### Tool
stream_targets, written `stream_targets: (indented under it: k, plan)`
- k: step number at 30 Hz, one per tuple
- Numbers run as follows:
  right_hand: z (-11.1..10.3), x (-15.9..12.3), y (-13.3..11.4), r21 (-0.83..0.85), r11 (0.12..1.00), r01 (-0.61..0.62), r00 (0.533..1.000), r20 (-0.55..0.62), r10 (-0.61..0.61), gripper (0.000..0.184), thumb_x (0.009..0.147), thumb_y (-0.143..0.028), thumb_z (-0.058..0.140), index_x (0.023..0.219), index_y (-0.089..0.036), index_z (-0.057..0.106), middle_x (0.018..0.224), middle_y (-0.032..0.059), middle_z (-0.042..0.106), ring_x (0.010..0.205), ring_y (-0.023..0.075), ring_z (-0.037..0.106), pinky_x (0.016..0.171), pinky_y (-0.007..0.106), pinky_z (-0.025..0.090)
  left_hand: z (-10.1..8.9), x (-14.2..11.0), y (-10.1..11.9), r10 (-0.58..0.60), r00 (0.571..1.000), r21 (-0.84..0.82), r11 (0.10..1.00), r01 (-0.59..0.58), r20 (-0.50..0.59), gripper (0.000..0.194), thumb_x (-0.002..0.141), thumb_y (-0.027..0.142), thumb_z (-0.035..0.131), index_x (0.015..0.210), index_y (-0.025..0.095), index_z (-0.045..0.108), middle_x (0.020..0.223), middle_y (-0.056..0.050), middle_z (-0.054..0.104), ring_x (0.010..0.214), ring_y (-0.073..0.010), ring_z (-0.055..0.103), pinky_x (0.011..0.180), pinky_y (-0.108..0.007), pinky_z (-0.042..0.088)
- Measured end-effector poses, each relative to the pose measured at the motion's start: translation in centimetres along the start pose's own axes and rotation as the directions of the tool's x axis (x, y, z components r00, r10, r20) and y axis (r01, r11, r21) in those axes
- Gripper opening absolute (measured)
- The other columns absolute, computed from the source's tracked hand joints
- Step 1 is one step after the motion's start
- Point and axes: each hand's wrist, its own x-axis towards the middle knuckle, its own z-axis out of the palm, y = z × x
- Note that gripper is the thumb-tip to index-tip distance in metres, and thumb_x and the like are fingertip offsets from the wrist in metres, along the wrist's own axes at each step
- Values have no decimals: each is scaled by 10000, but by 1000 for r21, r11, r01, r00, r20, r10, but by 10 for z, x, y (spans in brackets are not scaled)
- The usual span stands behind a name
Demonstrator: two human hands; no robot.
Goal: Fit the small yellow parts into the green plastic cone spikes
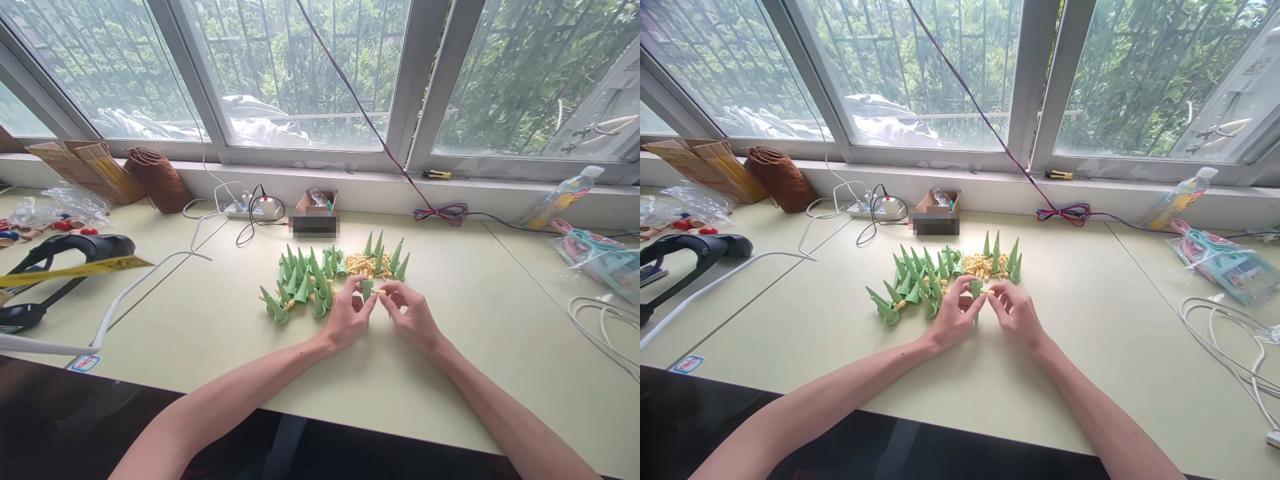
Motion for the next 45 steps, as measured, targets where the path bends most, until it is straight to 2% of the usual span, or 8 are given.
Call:
stream_targets:
  k: [9, 20, 27, 38, 45]
  plan:
    - [-1, 1, 4, -34, 999, -28, 999, 25, 29, 273, 978, -410, 516, 865, -182, 616, 681, 12, 579, 544, 137, 532, 512, 272, 440, 0, 0, -3, 6, 1000, 9, 1000, -6, 14, 329, 919, 344, 595, 1204, 224, 482, 907, 11, 524, 484, -26, 452, 429, -166, 346]
    - [0, 1, 2, -30, 998, -60, 998, 25, 60, 309, 981, -429, 503, 823, -185, 607, 654, 3, 556, 525, 132, 516, 488, 260, 417, 0, 1, -4, 9, 1000, 14, 1000, -9, 24, 334, 920, 343, 593, 1213, 228, 481, 913, 7, 517, 486, -28, 455, 433, -169, 348]
    - [0, 1, 1, -44, 997, -64, 998, 21, 65, 330, 993, -429, 478, 791, -190, 580, 672, 9, 565, 536, 132, 514, 506, 260, 422, 0, 1, -3, 8, 1000, 22, 1000, -8, 14, 327, 925, 340, 585, 1213, 227, 479, 896, 12, 508, 479, -27, 447, 430, -169, 347]
    - [-1, 1, 2, -1, 1000, -27, 1000, 2, 27, 268, 986, -413, 504, 905, -182, 613, 750, 30, 618, 548, 134, 555, 531, 270, 480, 0, 0, -5, 8, 1000, -3, 1000, -8, 13, 277, 942, 360, 563, 1174, 226, 491, 900, 11, 508, 479, -24, 435, 425, -170, 316]
    - [-1, 0, 1, -28, 999, -25, 999, -27, 24, 202, 972, -382, 542, 972, -193, 613, 883, 60, 681, 579, 138, 584, 514, 270, 466, 0, 1, -4, -11, 1000, -25, 1000, 11, -2, 295, 940, 390, 565, 1171, 222, 489, 861, 20, 486, 462, -23, 418, 403, -164, 285]
